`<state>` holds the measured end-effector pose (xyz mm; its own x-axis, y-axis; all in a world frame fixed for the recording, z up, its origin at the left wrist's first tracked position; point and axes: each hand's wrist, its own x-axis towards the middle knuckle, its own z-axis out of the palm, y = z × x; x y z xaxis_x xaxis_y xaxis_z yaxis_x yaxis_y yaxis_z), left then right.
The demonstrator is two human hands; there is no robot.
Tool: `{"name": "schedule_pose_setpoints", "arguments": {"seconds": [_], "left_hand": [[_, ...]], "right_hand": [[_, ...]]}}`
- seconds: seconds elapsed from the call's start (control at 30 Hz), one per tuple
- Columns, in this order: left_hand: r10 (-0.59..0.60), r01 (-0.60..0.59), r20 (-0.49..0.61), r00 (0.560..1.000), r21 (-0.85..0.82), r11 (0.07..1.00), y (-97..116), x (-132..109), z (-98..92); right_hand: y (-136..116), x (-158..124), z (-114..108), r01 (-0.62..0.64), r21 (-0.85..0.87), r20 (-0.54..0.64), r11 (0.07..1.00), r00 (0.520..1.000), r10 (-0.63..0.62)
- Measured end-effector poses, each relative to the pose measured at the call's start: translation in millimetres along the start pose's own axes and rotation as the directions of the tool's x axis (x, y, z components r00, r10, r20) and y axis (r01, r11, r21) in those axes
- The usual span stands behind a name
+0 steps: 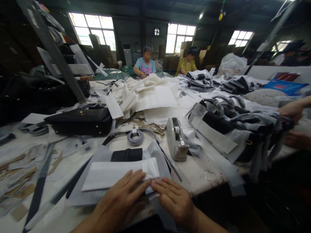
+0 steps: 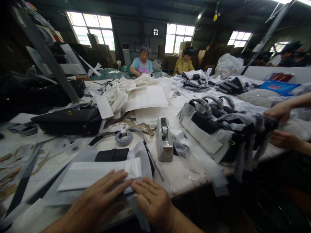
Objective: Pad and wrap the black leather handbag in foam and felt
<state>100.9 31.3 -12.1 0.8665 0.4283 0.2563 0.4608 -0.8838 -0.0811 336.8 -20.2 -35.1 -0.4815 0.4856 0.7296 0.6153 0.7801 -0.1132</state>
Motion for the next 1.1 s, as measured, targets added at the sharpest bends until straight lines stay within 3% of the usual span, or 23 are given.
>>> {"name": "schedule_pose_setpoints", "arguments": {"seconds": [0.23, 0.4, 0.6, 0.8, 1.1], "left_hand": [[0.043, -0.024, -0.141, 0.989, 0.133, 0.991, 2, -10, 20.5], [0.039, -0.021, -0.095, 0.995, 0.180, 0.984, 1, -9, 18.8], [0.031, -0.007, -0.149, 0.988, 0.162, 0.987, 3, -7, 15.9], [-0.001, 0.019, -0.122, 0.993, 0.144, 0.989, 5, -11, 20.5], [-0.011, 0.028, -0.108, 0.994, 0.165, 0.986, 7, -9, 20.7]], "right_hand": [[-1, -3, -4, 0.037, 0.004, 0.033, 0.999, 0.999, -0.037], [-12, -13, -12, 0.103, 0.048, 0.071, 0.994, 0.992, -0.106], [-31, -20, -12, 0.027, 0.150, 0.085, 0.988, 0.996, -0.040], [-46, -27, -13, -0.011, 0.123, 0.077, 0.992, 0.997, 0.002], [-52, -34, -20, 0.030, 0.080, 0.086, 0.996, 0.996, -0.037]]}}
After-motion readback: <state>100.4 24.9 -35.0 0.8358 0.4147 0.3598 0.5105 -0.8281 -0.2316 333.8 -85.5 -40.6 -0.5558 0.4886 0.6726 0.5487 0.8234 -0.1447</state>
